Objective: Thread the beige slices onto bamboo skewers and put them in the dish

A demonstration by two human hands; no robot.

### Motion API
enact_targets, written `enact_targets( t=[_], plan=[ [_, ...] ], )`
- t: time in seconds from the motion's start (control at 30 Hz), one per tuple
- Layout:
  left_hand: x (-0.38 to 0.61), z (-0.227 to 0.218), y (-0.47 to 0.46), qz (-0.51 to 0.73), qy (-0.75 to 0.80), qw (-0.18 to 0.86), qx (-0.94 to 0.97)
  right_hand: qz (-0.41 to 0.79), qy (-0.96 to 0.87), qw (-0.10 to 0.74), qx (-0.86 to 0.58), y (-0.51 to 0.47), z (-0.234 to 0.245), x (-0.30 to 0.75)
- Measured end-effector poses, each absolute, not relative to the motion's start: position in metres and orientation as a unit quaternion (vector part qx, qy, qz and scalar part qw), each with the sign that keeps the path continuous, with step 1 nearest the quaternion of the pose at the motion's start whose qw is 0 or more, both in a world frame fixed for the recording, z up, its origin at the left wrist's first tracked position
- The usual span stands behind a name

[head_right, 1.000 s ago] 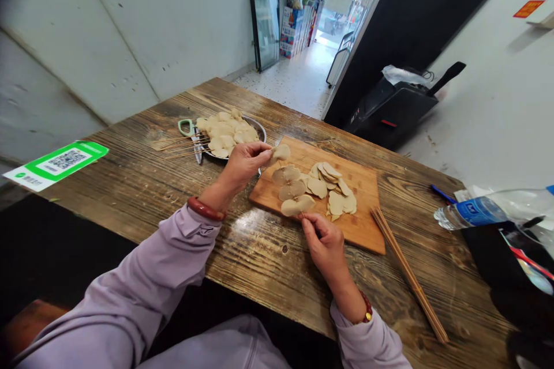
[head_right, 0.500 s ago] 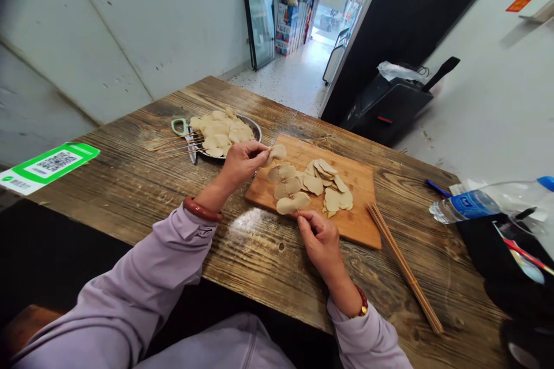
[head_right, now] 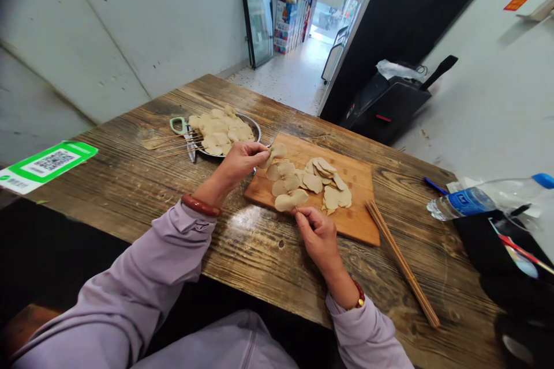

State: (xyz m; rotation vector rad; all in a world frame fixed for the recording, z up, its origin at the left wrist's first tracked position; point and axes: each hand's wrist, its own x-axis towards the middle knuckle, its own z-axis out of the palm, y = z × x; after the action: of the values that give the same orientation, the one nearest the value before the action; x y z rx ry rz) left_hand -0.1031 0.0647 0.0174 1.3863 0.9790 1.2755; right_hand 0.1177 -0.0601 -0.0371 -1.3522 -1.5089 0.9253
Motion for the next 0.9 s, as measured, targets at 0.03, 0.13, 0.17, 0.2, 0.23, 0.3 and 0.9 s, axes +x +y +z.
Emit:
enact_targets(
  t=[0.03, 0.13, 0.17, 0.2, 0.23, 0.3, 0.9],
  plan=[
    [-0.102, 0.018, 0.064, 0.522, 0.395, 0.500, 0.567, 0.385, -0.599, 0.443, -0.544, -0.060, -0.037, 0.117],
    [-0.100, 0.017, 0.063, 0.533, 0.381, 0.538, 0.531, 0.418, -0.572, 0.457, -0.537, -0.060, -0.035, 0.114],
    [-0.099, 0.017, 0.063, 0.541, 0.378, 0.551, 0.510, 0.427, -0.564, 0.462, -0.535, -0.059, -0.034, 0.113],
    [-0.099, 0.016, 0.063, 0.548, 0.373, 0.567, 0.488, 0.435, -0.556, 0.467, -0.533, -0.059, -0.033, 0.111],
    [-0.098, 0.016, 0.063, 0.552, 0.365, 0.585, 0.469, 0.442, -0.549, 0.470, -0.532, -0.059, -0.032, 0.110],
    [-0.096, 0.015, 0.062, 0.544, 0.349, 0.622, 0.443, 0.453, -0.537, 0.475, -0.530, -0.059, -0.031, 0.108],
    [-0.088, 0.007, 0.062, 0.549, 0.353, 0.664, 0.366, 0.486, -0.520, 0.469, -0.523, -0.058, -0.029, 0.095]
  ],
)
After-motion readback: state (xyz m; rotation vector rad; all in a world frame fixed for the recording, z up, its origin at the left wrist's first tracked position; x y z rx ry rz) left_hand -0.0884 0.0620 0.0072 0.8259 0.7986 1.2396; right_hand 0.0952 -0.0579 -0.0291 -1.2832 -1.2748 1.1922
